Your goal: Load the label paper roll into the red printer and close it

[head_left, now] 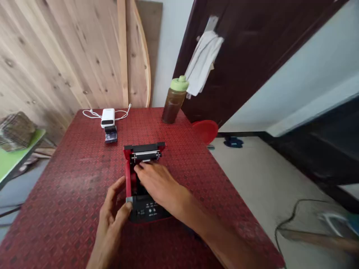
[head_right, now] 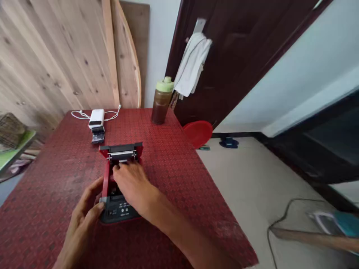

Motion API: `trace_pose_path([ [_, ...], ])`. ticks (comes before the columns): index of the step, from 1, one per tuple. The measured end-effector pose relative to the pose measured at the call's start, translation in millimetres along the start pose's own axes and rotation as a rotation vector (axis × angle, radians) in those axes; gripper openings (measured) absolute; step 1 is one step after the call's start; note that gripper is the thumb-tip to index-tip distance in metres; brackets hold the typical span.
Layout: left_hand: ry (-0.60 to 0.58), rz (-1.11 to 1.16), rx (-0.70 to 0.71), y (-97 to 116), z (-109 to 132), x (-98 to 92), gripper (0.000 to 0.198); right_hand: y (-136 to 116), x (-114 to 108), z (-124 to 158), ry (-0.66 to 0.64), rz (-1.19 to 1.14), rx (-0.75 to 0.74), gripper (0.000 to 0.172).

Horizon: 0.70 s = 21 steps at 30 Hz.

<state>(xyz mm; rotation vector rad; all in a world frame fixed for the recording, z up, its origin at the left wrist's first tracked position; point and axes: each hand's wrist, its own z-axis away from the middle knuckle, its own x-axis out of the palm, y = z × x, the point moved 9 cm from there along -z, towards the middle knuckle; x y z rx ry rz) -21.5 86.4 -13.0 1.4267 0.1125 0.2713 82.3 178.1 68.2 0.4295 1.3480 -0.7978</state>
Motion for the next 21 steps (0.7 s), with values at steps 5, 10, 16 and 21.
trace_pose_path([
  [5, -0.015, 0.04, -0.012, -1.2, 1.6, 0.8, 0.061, -1.4, 5.2, -7.9, 0.033, 0.032, -0.004, 0.035],
  [10, -0.016, 0.006, 0.006, 2.8, 2.0, 2.5, 0.064, 3.0, -1.0, -2.7, 0.073, 0.025, 0.048, 0.03],
  [16, 0.023, -0.025, 0.024, 2.8, 2.3, -0.2, 0.064, 3.1, -4.8, -1.2, 0.088, 0.003, 0.101, 0.029],
  [21, -0.01, -0.024, 0.026, -0.3, 1.4, 0.2, 0.064, 3.4, -6.3, -1.2, 0.098, -0.003, 0.102, 0.026],
])
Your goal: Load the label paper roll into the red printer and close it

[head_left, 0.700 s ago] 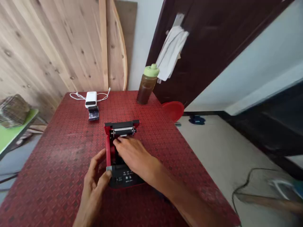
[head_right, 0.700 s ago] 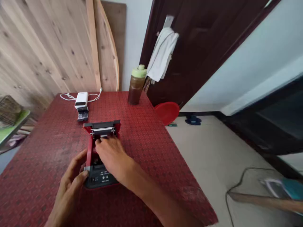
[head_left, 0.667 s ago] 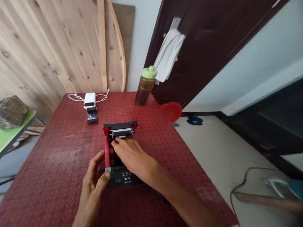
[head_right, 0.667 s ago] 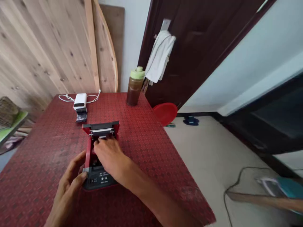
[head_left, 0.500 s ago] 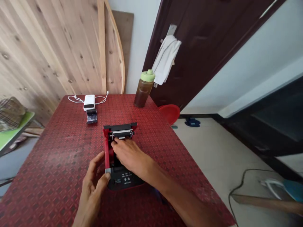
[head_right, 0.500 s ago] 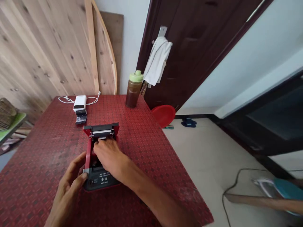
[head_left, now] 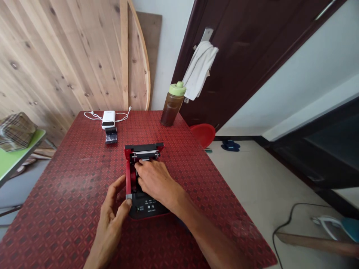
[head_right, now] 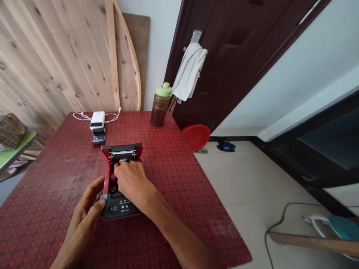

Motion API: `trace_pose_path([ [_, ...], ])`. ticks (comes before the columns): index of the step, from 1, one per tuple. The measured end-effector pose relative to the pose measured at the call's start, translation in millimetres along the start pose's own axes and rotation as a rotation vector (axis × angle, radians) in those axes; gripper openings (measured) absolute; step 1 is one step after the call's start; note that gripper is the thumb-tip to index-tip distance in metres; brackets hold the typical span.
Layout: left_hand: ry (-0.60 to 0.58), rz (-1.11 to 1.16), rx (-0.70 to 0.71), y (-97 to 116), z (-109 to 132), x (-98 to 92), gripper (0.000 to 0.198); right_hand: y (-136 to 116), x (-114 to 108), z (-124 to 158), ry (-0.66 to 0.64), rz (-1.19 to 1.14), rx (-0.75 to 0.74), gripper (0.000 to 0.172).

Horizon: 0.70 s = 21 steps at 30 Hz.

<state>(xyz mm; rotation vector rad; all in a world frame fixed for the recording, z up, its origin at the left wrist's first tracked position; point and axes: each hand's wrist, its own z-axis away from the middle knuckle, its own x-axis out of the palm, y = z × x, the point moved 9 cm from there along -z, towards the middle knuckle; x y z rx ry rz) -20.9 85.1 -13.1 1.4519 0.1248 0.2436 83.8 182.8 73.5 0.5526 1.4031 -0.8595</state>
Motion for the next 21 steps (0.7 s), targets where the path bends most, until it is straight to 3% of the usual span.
trace_pose_path([
  [10, 0.014, -0.006, 0.0, 0.8, 1.7, 1.4, 0.066, -1.5, -5.5, 4.3, 0.029, 0.006, -0.043, 0.031],
  [16, 0.017, -0.022, 0.012, 3.7, 0.3, -0.4, 0.065, -6.5, -14.8, 23.8, 0.086, -0.01, -0.068, 0.025],
  [19, 0.029, -0.042, 0.007, 3.9, -0.7, -2.2, 0.064, 6.9, -33.5, 43.4, 0.221, -0.119, -0.043, 0.018],
  [21, 0.011, -0.037, 0.005, 4.6, -0.9, -0.1, 0.063, 26.8, -51.6, 60.2, 0.375, -0.333, -0.047, 0.015],
])
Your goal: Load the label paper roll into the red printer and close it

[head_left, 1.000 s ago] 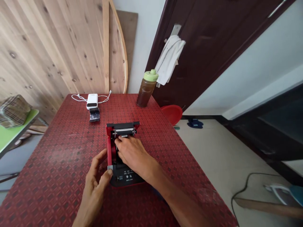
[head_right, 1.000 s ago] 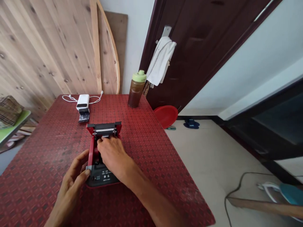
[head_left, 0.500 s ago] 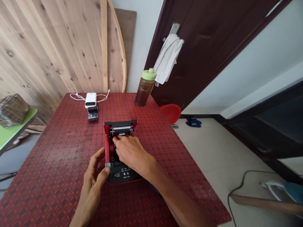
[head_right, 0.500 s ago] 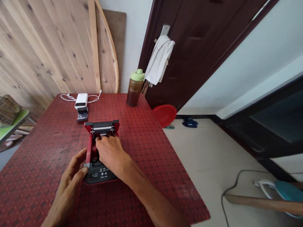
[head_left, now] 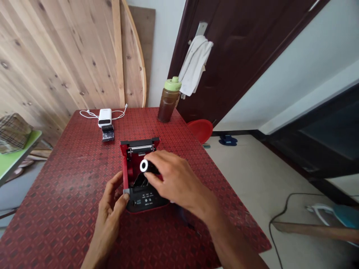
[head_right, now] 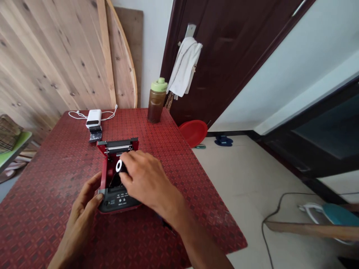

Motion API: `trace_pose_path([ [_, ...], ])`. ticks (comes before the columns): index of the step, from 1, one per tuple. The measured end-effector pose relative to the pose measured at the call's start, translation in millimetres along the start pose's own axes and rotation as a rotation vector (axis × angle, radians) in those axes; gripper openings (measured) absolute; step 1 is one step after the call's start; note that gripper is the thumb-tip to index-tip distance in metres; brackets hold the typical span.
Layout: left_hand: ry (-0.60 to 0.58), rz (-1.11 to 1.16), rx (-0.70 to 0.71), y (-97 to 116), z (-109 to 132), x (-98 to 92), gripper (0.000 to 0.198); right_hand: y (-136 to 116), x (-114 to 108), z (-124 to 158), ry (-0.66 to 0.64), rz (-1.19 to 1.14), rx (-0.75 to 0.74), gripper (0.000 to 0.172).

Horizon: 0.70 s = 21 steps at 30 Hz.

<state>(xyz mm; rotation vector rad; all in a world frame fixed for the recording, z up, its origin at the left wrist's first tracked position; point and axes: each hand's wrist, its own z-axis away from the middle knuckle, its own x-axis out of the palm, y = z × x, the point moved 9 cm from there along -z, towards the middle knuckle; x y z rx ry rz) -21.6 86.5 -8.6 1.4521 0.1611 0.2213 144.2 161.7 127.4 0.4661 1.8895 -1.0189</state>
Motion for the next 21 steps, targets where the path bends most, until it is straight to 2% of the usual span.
trace_pose_path([
  [2, -0.016, 0.026, 0.001, 0.9, 0.2, 2.3, 0.061, 20.8, -24.1, 9.4, 0.135, -0.27, 0.004, 0.017],
  [5, -0.013, 0.047, 0.01, 2.1, 0.8, 2.6, 0.059, 74.1, -42.9, 22.4, 0.356, -0.51, 0.132, 0.023],
  [8, -0.004, 0.03, 0.02, 3.4, 1.4, 1.5, 0.057, 130.4, -31.7, 34.4, 0.559, -0.584, 0.341, 0.032],
  [11, -0.001, 0.04, 0.025, 5.2, 1.1, 1.3, 0.056, 154.4, 4.2, 32.8, 0.522, -0.563, 0.404, 0.033],
  [15, -0.015, 0.059, 0.035, 8.6, 0.6, 4.2, 0.055, 151.8, 47.2, 28.4, 0.367, -0.527, 0.391, 0.026],
  [18, -0.012, 0.048, 0.023, 8.6, 1.3, 4.6, 0.055, 142.9, 63.0, 26.4, 0.282, -0.511, 0.361, 0.024],
  [21, -0.004, 0.039, 0.015, 7.5, 1.9, 3.4, 0.053, 141.0, 68.6, 24.9, 0.238, -0.49, 0.356, 0.022],
])
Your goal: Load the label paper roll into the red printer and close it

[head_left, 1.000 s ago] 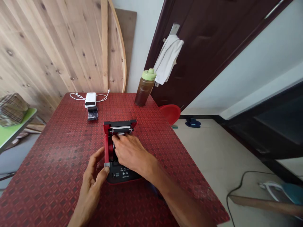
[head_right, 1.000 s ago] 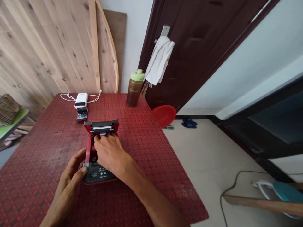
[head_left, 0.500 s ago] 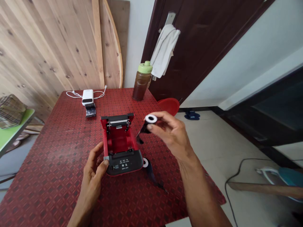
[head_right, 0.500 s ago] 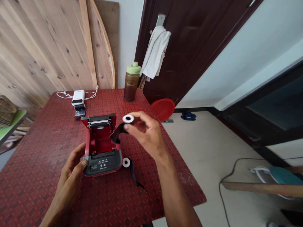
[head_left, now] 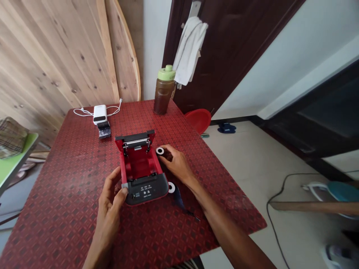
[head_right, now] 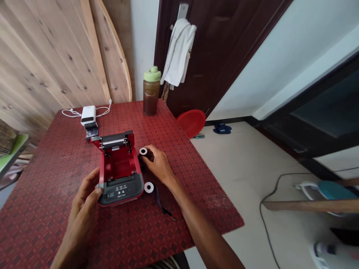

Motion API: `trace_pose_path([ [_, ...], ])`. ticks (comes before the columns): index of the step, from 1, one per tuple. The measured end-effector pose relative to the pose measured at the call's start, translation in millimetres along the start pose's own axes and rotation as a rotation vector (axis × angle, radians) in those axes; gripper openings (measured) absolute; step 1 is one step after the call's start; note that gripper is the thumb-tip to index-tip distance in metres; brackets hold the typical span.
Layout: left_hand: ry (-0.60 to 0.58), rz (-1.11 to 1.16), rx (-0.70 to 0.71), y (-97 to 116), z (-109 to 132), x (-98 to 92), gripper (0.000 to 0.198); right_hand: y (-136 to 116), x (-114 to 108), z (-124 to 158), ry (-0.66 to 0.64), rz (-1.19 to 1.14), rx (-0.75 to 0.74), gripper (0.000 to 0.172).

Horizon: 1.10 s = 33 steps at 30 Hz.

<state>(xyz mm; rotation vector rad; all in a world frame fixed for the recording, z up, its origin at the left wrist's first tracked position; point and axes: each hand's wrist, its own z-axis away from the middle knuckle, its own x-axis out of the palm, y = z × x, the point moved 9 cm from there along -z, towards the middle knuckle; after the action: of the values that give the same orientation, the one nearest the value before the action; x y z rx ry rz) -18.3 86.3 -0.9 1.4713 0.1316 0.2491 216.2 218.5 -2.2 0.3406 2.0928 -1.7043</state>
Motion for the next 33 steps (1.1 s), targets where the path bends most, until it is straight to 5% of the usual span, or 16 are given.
trace_pose_path([
  [6, -0.002, -0.024, 0.014, -1.5, -1.4, -2.8, 0.055, 6.3, -20.9, 20.1, -0.023, 0.062, 0.055, 0.047],
  [10, -0.009, -0.007, -0.015, -5.1, -0.8, -3.0, 0.057, 0.3, -40.8, 60.8, -0.103, 0.108, 0.082, 0.029],
  [15, 0.014, -0.012, -0.028, -5.7, -0.2, -3.7, 0.061, -6.8, -21.1, 97.7, -0.242, 0.055, 0.124, 0.05],
  [21, -0.003, 0.007, -0.028, -8.1, 0.8, -2.6, 0.064, -1.8, -11.1, 106.1, 0.012, 0.057, 0.112, 0.036],
  [24, 0.001, 0.02, -0.023, -7.7, 1.7, -2.5, 0.062, -5.2, -6.4, 110.5, 0.035, 0.079, 0.076, 0.02],
  [28, 0.016, 0.019, -0.029, -4.5, 1.9, -2.2, 0.064, -6.6, -1.4, 114.4, 0.024, 0.083, 0.074, 0.02],
  [33, -0.002, 0.021, -0.026, -1.4, 1.3, 0.2, 0.063, -21.6, -39.7, 126.1, 0.05, 0.164, 0.027, 0.024],
])
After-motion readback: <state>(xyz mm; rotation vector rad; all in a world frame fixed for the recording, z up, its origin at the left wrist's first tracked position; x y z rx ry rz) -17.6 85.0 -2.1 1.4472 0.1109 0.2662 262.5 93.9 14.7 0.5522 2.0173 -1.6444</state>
